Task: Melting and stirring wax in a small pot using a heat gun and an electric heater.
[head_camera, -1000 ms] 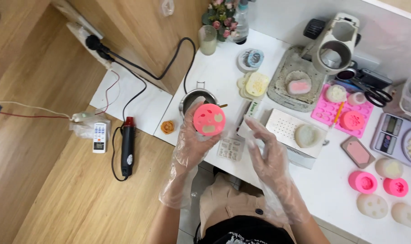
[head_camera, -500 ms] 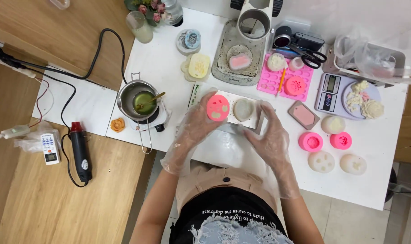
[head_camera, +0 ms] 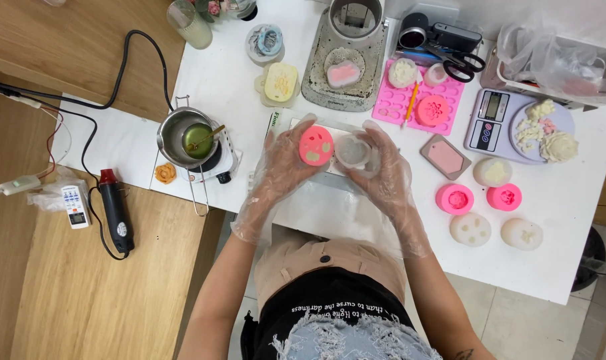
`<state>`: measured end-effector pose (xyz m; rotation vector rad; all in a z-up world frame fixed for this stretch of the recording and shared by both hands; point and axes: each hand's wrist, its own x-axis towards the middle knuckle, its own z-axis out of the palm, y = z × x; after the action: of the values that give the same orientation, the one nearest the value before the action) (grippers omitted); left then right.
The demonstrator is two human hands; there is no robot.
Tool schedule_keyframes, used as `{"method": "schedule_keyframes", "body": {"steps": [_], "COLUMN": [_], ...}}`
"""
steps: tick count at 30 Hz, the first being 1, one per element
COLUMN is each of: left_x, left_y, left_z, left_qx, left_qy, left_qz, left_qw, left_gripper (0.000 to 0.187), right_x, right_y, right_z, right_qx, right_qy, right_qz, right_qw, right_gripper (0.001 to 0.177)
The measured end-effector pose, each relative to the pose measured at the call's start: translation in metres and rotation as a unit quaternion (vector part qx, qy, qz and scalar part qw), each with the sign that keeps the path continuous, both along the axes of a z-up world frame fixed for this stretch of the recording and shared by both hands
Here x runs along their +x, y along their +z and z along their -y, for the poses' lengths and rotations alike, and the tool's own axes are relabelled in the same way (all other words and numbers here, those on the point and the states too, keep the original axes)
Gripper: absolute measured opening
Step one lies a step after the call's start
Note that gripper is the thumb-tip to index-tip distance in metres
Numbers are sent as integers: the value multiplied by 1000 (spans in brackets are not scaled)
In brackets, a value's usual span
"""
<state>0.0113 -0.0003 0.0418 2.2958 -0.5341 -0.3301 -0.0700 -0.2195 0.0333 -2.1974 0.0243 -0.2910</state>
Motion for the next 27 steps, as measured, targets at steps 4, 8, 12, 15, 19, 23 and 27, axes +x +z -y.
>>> {"method": "schedule_keyframes", "body": {"steps": [4, 8, 12, 15, 19, 23, 27], "left_x": [6, 14, 13, 10, 9, 4, -11], "left_y": [1, -13, -12, -13, -27, -32, -12], "left_z": [1, -3, -1, -6, -13, -16, -24], "left_qx": [15, 22, 81, 130, 133, 108, 89], "left_qy": [-7, -12, 2, 9, 20, 32, 56], "left_qz": [-10, 9, 55, 124, 168, 120, 119], "left_qw": [1000, 1000, 995, 984, 977, 986, 987], "left_gripper": [91, 91, 98, 100, 101, 126, 145], "right_x": [-6, -7, -8, -4, -1, -2, -3], "right_y": [2, 4, 0, 1, 4, 24, 44], "right_z": [7, 9, 7, 3, 1, 0, -4], "right_qx": [38, 18, 43, 39, 71, 6, -92], "right_qy": [18, 26, 43, 58, 67, 62, 61], "right_qz": [-6, -17, -13, 3, -7, -19, 10], "right_qw": [999, 999, 998, 998, 995, 998, 994], "right_gripper": [91, 92, 90, 87, 86, 89, 92]}}
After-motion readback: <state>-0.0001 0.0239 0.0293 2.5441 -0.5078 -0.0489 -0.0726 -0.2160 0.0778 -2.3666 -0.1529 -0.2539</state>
